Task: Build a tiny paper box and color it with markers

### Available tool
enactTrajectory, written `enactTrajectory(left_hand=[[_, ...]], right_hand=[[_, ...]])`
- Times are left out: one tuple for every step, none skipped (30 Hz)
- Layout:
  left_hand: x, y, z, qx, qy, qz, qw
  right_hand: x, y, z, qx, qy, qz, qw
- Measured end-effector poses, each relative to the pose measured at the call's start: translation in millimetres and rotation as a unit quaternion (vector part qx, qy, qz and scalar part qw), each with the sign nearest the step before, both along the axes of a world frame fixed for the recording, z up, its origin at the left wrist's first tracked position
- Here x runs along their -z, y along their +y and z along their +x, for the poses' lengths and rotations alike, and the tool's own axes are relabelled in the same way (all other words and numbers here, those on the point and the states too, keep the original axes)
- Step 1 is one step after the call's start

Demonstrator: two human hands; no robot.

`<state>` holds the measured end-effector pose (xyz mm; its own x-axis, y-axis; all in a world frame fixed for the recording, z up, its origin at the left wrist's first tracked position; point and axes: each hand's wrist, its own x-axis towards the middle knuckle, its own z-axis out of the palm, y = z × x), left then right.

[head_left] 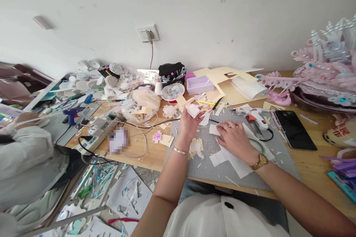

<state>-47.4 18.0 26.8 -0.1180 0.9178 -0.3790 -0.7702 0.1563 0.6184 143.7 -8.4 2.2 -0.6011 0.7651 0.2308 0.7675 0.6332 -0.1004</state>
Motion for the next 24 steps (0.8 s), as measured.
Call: enactTrajectory(left_hand=[[-0.2, 0, 1, 0.005, 0.000, 0.001, 1.000], [-0.2, -1, 2, 0.009, 0.000, 0.002, 1.000], [0.0, -1, 2, 0.012, 0.000, 0.003, 1.000], [0.4, -1, 3, 0.017, -0.001, 0.004, 1.000], [1.1, -2, 4, 0.024, -0.002, 0.005, 1.000], [1.9, -2, 5, 0.035, -0.004, 0.007, 0.999], [2.9, -3, 7, 0.049, -0.006, 0.009, 0.999], [4.1, -4, 8, 0.065, -0.009, 0.010, 0.998], [5.3, -4, 10, 0.083, -0.011, 0.012, 0.996], [6.7, -5, 12, 0.099, -0.011, 0.013, 0.995], [8.1, -6, 15, 0.114, -0.010, 0.013, 0.993], [9.6, -8, 18, 0.127, -0.006, 0.013, 0.992], [11.2, -9, 21, 0.137, 0.000, 0.013, 0.990], [12.8, -11, 24, 0.147, 0.009, 0.015, 0.989], [14.4, -12, 27, 0.155, 0.017, 0.019, 0.988], [15.9, -14, 30, 0.165, 0.023, 0.023, 0.986], [17.2, -16, 33, 0.176, 0.024, 0.026, 0.984], [18.3, -17, 35, 0.190, 0.019, 0.028, 0.981], [19.1, -18, 38, 0.203, 0.009, 0.027, 0.979], [19.6, -19, 39, 0.214, -0.005, 0.023, 0.977], [19.9, -20, 41, 0.223, -0.021, 0.019, 0.975], [19.8, -20, 43, 0.228, -0.037, 0.016, 0.973], [19.5, -20, 44, 0.229, -0.052, 0.014, 0.972], [19.1, -20, 45, 0.226, -0.063, 0.013, 0.972]], right_hand=[[0.4, 2, 2, 0.003, 0.028, -0.008, 1.000], [1.2, 5, 6, 0.013, 0.076, -0.020, 0.997], [2.5, 9, 10, 0.029, 0.143, -0.040, 0.989], [4.0, 13, 14, 0.052, 0.224, -0.069, 0.971], [5.4, 18, 19, 0.082, 0.316, -0.109, 0.939], [6.5, 21, 23, 0.113, 0.404, -0.167, 0.892], [7.1, 25, 28, 0.142, 0.482, -0.233, 0.833], [7.1, 27, 32, 0.162, 0.541, -0.298, 0.770], [6.5, 29, 35, 0.176, 0.581, -0.353, 0.711], [5.5, 30, 38, 0.184, 0.607, -0.393, 0.666], [4.3, 30, 39, 0.188, 0.619, -0.412, 0.641], [3.2, 30, 41, 0.191, 0.623, -0.415, 0.635], [2.4, 29, 41, 0.197, 0.624, -0.406, 0.638], [1.9, 29, 41, 0.202, 0.618, -0.390, 0.652], [1.8, 28, 41, 0.204, 0.606, -0.361, 0.679], [1.8, 26, 40, 0.201, 0.585, -0.319, 0.718], [2.0, 25, 40, 0.192, 0.556, -0.265, 0.764], [2.1, 23, 39, 0.178, 0.519, -0.201, 0.811], [2.0, 22, 37, 0.158, 0.477, -0.131, 0.855], [1.7, 19, 36, 0.137, 0.435, -0.066, 0.888], [1.1, 17, 35, 0.118, 0.401, -0.015, 0.909], [0.4, 15, 33, 0.101, 0.369, 0.025, 0.923], [-0.5, 13, 31, 0.088, 0.340, 0.057, 0.934], [-1.4, 11, 30, 0.077, 0.313, 0.083, 0.943]])
